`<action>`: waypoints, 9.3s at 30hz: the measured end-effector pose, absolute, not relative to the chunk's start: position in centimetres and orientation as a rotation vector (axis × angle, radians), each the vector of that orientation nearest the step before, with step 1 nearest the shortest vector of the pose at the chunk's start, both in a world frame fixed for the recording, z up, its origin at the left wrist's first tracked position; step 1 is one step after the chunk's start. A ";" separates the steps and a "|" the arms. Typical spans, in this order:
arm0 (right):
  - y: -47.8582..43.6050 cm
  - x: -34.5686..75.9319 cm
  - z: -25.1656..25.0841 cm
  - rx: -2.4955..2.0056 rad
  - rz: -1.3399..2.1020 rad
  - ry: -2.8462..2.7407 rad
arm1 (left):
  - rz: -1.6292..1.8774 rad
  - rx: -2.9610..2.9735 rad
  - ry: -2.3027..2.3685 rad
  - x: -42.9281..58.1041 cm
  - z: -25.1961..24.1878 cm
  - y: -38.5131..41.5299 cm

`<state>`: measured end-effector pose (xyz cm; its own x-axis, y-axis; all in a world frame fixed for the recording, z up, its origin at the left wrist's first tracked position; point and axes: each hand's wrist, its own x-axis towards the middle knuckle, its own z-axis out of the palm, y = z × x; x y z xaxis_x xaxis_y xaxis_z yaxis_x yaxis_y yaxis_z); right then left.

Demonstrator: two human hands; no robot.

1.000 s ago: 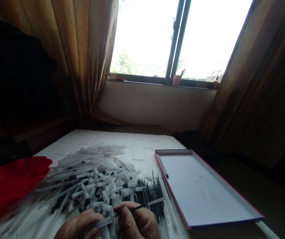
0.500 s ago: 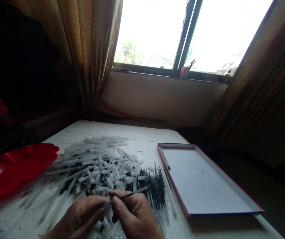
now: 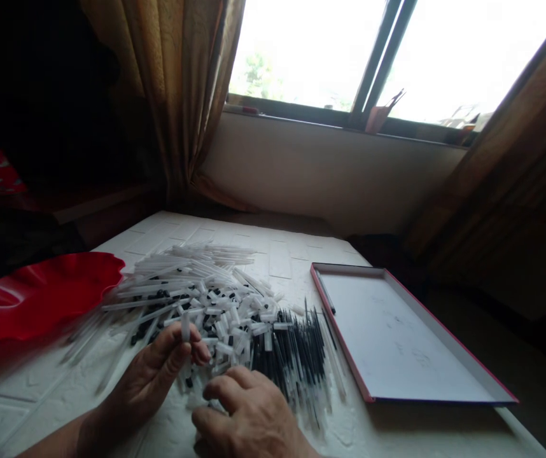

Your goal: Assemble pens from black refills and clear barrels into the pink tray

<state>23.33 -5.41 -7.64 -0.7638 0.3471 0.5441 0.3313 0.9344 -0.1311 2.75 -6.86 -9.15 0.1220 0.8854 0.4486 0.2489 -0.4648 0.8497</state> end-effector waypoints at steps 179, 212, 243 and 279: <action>-2.9 26.5 -7.6 -0.731 0.394 -2.301 | 0.932 2.482 1.128 3.3 -10.9 -6.6; -2.8 26.5 -8.0 -0.735 0.294 -2.292 | 0.937 2.545 1.138 3.1 -10.7 -6.5; -2.8 26.3 -8.4 -0.690 0.292 -2.284 | 0.889 2.527 1.153 2.9 -10.6 -6.7; -2.3 28.4 -6.5 -1.044 0.685 -1.980 | 1.124 2.038 1.242 2.2 -9.9 -6.3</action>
<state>28.39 -2.34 -6.47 -0.3584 0.8500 0.3861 0.4299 0.5174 -0.7399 2.17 -6.29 -9.93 0.2434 0.8879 0.3904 0.4768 -0.4600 0.7491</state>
